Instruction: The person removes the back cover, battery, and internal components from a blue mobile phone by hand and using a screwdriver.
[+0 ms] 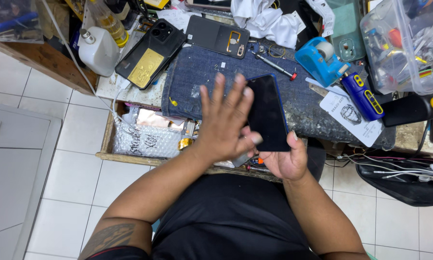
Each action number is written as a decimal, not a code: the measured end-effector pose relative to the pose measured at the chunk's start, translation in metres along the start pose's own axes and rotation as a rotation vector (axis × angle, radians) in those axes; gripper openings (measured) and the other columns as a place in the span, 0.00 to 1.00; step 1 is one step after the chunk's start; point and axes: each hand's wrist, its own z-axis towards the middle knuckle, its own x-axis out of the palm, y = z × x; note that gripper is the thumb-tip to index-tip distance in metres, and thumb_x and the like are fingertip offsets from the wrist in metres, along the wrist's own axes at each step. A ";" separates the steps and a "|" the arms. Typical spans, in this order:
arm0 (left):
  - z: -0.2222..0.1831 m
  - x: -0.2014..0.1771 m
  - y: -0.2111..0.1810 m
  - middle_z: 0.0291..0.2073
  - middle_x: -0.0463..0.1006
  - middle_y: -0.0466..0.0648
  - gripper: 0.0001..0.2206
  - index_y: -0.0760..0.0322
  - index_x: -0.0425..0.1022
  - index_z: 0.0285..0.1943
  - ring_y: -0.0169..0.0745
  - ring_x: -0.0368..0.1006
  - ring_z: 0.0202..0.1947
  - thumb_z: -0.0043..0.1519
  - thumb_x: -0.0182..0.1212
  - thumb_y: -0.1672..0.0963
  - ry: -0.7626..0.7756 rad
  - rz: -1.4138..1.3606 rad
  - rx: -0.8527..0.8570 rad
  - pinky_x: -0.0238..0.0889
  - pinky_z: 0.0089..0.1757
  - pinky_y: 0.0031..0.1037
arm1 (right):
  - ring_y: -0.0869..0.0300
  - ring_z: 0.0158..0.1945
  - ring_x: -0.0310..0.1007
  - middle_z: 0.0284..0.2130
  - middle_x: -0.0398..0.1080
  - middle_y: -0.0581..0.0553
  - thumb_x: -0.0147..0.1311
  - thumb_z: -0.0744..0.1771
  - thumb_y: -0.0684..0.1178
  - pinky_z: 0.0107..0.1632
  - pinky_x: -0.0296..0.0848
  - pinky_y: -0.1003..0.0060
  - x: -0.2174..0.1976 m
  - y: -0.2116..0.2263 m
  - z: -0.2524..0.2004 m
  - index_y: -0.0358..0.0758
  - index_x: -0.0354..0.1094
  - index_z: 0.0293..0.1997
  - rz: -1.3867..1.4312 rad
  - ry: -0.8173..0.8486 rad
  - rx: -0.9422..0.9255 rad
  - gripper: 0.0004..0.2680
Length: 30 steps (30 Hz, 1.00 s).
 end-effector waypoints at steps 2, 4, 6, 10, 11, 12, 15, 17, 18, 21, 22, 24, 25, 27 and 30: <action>-0.004 0.011 -0.013 0.75 0.47 0.65 0.41 0.72 0.52 0.76 0.75 0.40 0.75 0.62 0.53 0.40 0.131 0.047 0.039 0.23 0.65 0.68 | 0.49 0.63 0.70 0.68 0.60 0.38 0.42 0.68 0.67 0.61 0.71 0.52 0.003 0.004 0.000 0.37 0.46 0.76 0.022 -0.129 0.024 0.31; -0.014 0.019 -0.028 0.73 0.51 0.68 0.42 0.76 0.58 0.73 0.71 0.43 0.75 0.60 0.52 0.40 0.264 0.026 0.063 0.26 0.64 0.67 | 0.49 0.61 0.71 0.67 0.60 0.45 0.41 0.64 0.67 0.59 0.72 0.48 0.003 0.011 0.000 0.44 0.46 0.73 0.112 -0.244 0.119 0.30; -0.030 0.018 -0.038 0.74 0.59 0.60 0.35 0.72 0.67 0.70 0.60 0.49 0.77 0.65 0.55 0.41 0.289 -0.129 0.322 0.32 0.68 0.62 | 0.46 0.57 0.72 0.63 0.64 0.32 0.41 0.71 0.68 0.61 0.72 0.48 -0.001 0.017 0.005 0.30 0.51 0.72 0.101 0.004 0.008 0.29; -0.029 0.016 -0.012 0.59 0.77 0.52 0.14 0.64 0.77 0.50 0.49 0.64 0.71 0.66 0.66 0.50 0.349 -0.384 0.627 0.46 0.71 0.57 | 0.44 0.55 0.73 0.62 0.66 0.24 0.42 0.71 0.68 0.44 0.73 0.56 -0.015 0.040 0.004 0.28 0.52 0.75 0.152 0.081 -0.073 0.31; -0.029 0.012 -0.006 0.56 0.78 0.51 0.13 0.63 0.77 0.51 0.49 0.67 0.66 0.64 0.66 0.53 0.288 -0.396 0.545 0.51 0.67 0.53 | 0.45 0.54 0.73 0.61 0.66 0.25 0.43 0.71 0.68 0.49 0.73 0.54 -0.018 0.045 0.005 0.29 0.52 0.75 0.126 0.082 -0.078 0.30; -0.027 0.008 0.000 0.54 0.79 0.50 0.13 0.63 0.77 0.52 0.49 0.71 0.62 0.61 0.67 0.55 0.229 -0.411 0.473 0.56 0.64 0.49 | 0.46 0.54 0.73 0.60 0.66 0.25 0.44 0.72 0.68 0.55 0.73 0.51 -0.021 0.050 0.006 0.30 0.52 0.75 0.098 0.078 -0.092 0.30; -0.023 0.000 0.023 0.37 0.76 0.48 0.15 0.64 0.80 0.57 0.46 0.72 0.42 0.60 0.70 0.59 0.220 -0.354 0.276 0.62 0.49 0.41 | 0.47 0.56 0.72 0.62 0.65 0.25 0.48 0.71 0.65 0.60 0.72 0.49 -0.031 0.064 0.007 0.30 0.52 0.76 -0.079 0.070 -0.141 0.29; -0.025 -0.011 0.040 0.29 0.73 0.45 0.14 0.65 0.81 0.56 0.43 0.71 0.34 0.61 0.71 0.60 0.164 -0.297 0.171 0.63 0.44 0.39 | 0.48 0.59 0.70 0.64 0.64 0.27 0.51 0.70 0.62 0.62 0.70 0.50 -0.039 0.074 0.008 0.30 0.52 0.76 -0.285 0.070 -0.170 0.29; -0.024 -0.017 0.051 0.29 0.73 0.43 0.12 0.64 0.81 0.53 0.41 0.70 0.33 0.61 0.71 0.60 0.085 -0.281 0.141 0.63 0.45 0.39 | 0.49 0.60 0.69 0.66 0.62 0.28 0.53 0.69 0.59 0.63 0.69 0.51 -0.044 0.083 0.008 0.30 0.52 0.75 -0.421 0.067 -0.193 0.28; -0.024 -0.045 0.073 0.32 0.75 0.45 0.06 0.64 0.79 0.46 0.43 0.71 0.35 0.62 0.69 0.60 -0.088 -0.248 0.061 0.64 0.49 0.39 | 0.48 0.69 0.61 0.68 0.59 0.31 0.53 0.67 0.52 0.72 0.59 0.53 -0.053 0.112 0.008 0.30 0.54 0.74 -0.973 0.096 -0.295 0.26; -0.024 -0.055 0.077 0.34 0.76 0.46 0.05 0.65 0.77 0.43 0.45 0.72 0.37 0.63 0.68 0.60 -0.134 -0.239 0.034 0.65 0.50 0.39 | 0.46 0.73 0.58 0.69 0.58 0.32 0.52 0.67 0.49 0.76 0.54 0.53 -0.053 0.117 0.010 0.30 0.55 0.74 -1.180 0.110 -0.330 0.25; -0.023 -0.071 0.081 0.37 0.77 0.48 0.07 0.64 0.72 0.38 0.48 0.73 0.41 0.62 0.69 0.60 -0.131 -0.198 0.023 0.65 0.50 0.39 | 0.45 0.70 0.61 0.67 0.60 0.33 0.55 0.64 0.48 0.72 0.58 0.54 -0.049 0.127 0.013 0.32 0.58 0.70 -1.471 0.122 -0.324 0.25; -0.021 -0.076 0.083 0.39 0.77 0.49 0.09 0.64 0.70 0.35 0.49 0.74 0.43 0.62 0.69 0.59 -0.129 -0.178 0.020 0.65 0.50 0.39 | 0.44 0.69 0.63 0.66 0.61 0.33 0.56 0.63 0.48 0.70 0.60 0.55 -0.046 0.130 0.017 0.33 0.59 0.68 -1.616 0.127 -0.321 0.25; -0.019 -0.080 0.082 0.42 0.77 0.52 0.07 0.65 0.72 0.36 0.51 0.73 0.43 0.61 0.69 0.60 -0.097 -0.100 -0.026 0.64 0.48 0.38 | 0.42 0.67 0.62 0.63 0.62 0.32 0.57 0.63 0.49 0.69 0.60 0.54 -0.040 0.129 0.030 0.34 0.60 0.68 -1.675 0.232 -0.342 0.25; -0.016 -0.080 0.082 0.43 0.76 0.52 0.06 0.65 0.75 0.37 0.52 0.73 0.44 0.60 0.69 0.60 -0.066 -0.064 -0.062 0.64 0.47 0.38 | 0.40 0.62 0.63 0.60 0.63 0.32 0.59 0.60 0.50 0.65 0.61 0.52 -0.029 0.123 0.044 0.35 0.62 0.65 -1.774 0.324 -0.354 0.26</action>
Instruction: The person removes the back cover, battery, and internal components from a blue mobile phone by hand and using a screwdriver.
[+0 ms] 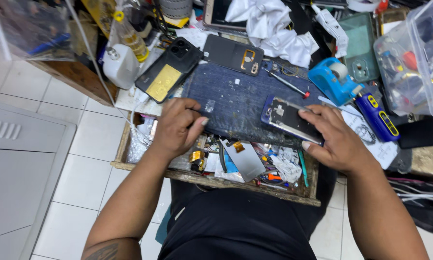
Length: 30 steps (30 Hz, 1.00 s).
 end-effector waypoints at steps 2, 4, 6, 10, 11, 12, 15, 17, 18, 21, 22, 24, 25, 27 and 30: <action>0.003 0.001 -0.001 0.44 0.76 0.51 0.06 0.66 0.76 0.40 0.51 0.73 0.45 0.59 0.69 0.60 0.017 0.003 -0.010 0.64 0.48 0.38 | 0.40 0.58 0.64 0.58 0.64 0.33 0.60 0.58 0.50 0.62 0.62 0.50 0.006 0.003 0.011 0.36 0.63 0.64 -0.063 0.020 -0.018 0.26; 0.003 0.003 -0.003 0.45 0.76 0.51 0.08 0.66 0.77 0.45 0.51 0.73 0.46 0.59 0.68 0.61 0.045 -0.002 -0.026 0.64 0.48 0.38 | 0.39 0.55 0.64 0.58 0.64 0.32 0.61 0.57 0.51 0.59 0.63 0.48 0.013 0.006 0.015 0.37 0.64 0.63 -0.118 0.035 -0.015 0.27; 0.003 0.004 -0.001 0.45 0.76 0.50 0.07 0.65 0.77 0.45 0.49 0.73 0.46 0.60 0.68 0.61 0.072 -0.008 -0.037 0.65 0.48 0.37 | 0.39 0.56 0.64 0.59 0.63 0.33 0.61 0.57 0.50 0.59 0.63 0.48 0.018 0.003 0.018 0.38 0.65 0.63 -0.110 0.037 -0.024 0.26; 0.011 0.016 -0.002 0.44 0.77 0.47 0.06 0.63 0.77 0.43 0.47 0.72 0.47 0.60 0.69 0.60 0.125 -0.009 0.027 0.64 0.48 0.37 | 0.40 0.58 0.62 0.60 0.63 0.33 0.60 0.56 0.51 0.61 0.60 0.47 0.024 0.000 0.021 0.40 0.66 0.62 -0.124 0.031 -0.027 0.27; 0.014 0.021 -0.003 0.44 0.77 0.47 0.07 0.62 0.77 0.44 0.47 0.71 0.48 0.59 0.69 0.60 0.142 -0.002 0.059 0.62 0.48 0.37 | 0.40 0.58 0.62 0.60 0.63 0.34 0.61 0.56 0.51 0.61 0.58 0.46 0.025 -0.002 0.022 0.40 0.66 0.62 -0.141 0.032 -0.024 0.27; 0.014 0.026 -0.005 0.44 0.77 0.47 0.08 0.62 0.78 0.44 0.48 0.71 0.49 0.58 0.69 0.59 0.159 0.003 0.083 0.61 0.48 0.38 | 0.40 0.58 0.61 0.60 0.63 0.34 0.61 0.56 0.51 0.62 0.57 0.45 0.026 -0.003 0.022 0.41 0.67 0.62 -0.154 0.039 -0.020 0.27; 0.018 0.044 -0.012 0.44 0.77 0.45 0.08 0.60 0.78 0.43 0.47 0.70 0.52 0.57 0.69 0.58 0.203 0.011 0.141 0.59 0.49 0.39 | 0.40 0.60 0.60 0.61 0.62 0.34 0.61 0.56 0.52 0.64 0.52 0.43 0.027 -0.003 0.018 0.42 0.66 0.63 -0.165 0.050 -0.017 0.28; 0.028 0.050 -0.010 0.44 0.77 0.43 0.07 0.59 0.78 0.43 0.46 0.70 0.52 0.58 0.69 0.58 0.210 0.018 0.158 0.58 0.50 0.39 | 0.40 0.61 0.60 0.61 0.62 0.34 0.62 0.55 0.53 0.65 0.49 0.41 0.027 -0.003 0.022 0.42 0.66 0.63 -0.190 0.040 -0.012 0.28; 0.028 0.051 -0.011 0.45 0.77 0.43 0.07 0.59 0.78 0.43 0.46 0.70 0.52 0.58 0.69 0.58 0.214 0.008 0.139 0.59 0.50 0.38 | 0.41 0.61 0.60 0.61 0.62 0.35 0.62 0.55 0.53 0.66 0.48 0.40 0.028 0.000 0.019 0.43 0.67 0.62 -0.204 0.048 0.007 0.28; 0.028 0.050 -0.008 0.45 0.77 0.43 0.07 0.59 0.78 0.43 0.46 0.70 0.52 0.58 0.69 0.58 0.179 0.022 0.085 0.59 0.50 0.38 | 0.43 0.63 0.61 0.62 0.63 0.36 0.63 0.55 0.54 0.68 0.45 0.37 0.030 0.001 0.017 0.45 0.67 0.62 -0.205 0.070 0.045 0.28; 0.028 0.049 -0.006 0.45 0.77 0.43 0.07 0.59 0.79 0.43 0.46 0.70 0.53 0.58 0.68 0.58 0.157 0.034 0.066 0.59 0.50 0.38 | 0.43 0.63 0.61 0.62 0.63 0.36 0.63 0.55 0.54 0.68 0.45 0.36 0.030 0.000 0.017 0.45 0.67 0.62 -0.199 0.079 0.053 0.28; 0.029 0.045 0.000 0.45 0.78 0.44 0.07 0.60 0.78 0.43 0.46 0.70 0.52 0.59 0.68 0.58 0.145 0.066 0.045 0.58 0.49 0.37 | 0.43 0.63 0.61 0.62 0.63 0.37 0.64 0.54 0.54 0.68 0.45 0.35 0.031 -0.001 0.017 0.46 0.67 0.62 -0.211 0.083 0.077 0.28; 0.027 0.043 0.002 0.45 0.78 0.44 0.06 0.60 0.78 0.43 0.46 0.70 0.52 0.59 0.68 0.58 0.140 0.082 0.031 0.58 0.49 0.37 | 0.42 0.63 0.61 0.62 0.63 0.37 0.64 0.54 0.54 0.68 0.45 0.35 0.032 -0.001 0.017 0.47 0.67 0.62 -0.215 0.088 0.089 0.28; 0.023 0.037 0.004 0.45 0.78 0.44 0.06 0.61 0.79 0.43 0.46 0.70 0.51 0.59 0.69 0.58 0.145 0.093 0.004 0.59 0.48 0.37 | 0.42 0.63 0.61 0.62 0.62 0.38 0.64 0.55 0.54 0.68 0.45 0.34 0.031 -0.002 0.015 0.47 0.67 0.62 -0.196 0.100 0.104 0.28; 0.023 0.031 0.007 0.44 0.78 0.44 0.06 0.61 0.79 0.43 0.47 0.70 0.50 0.59 0.69 0.58 0.130 0.108 -0.021 0.59 0.48 0.37 | 0.43 0.64 0.62 0.64 0.62 0.38 0.64 0.56 0.53 0.68 0.45 0.33 0.030 -0.003 0.016 0.46 0.67 0.62 -0.195 0.100 0.096 0.27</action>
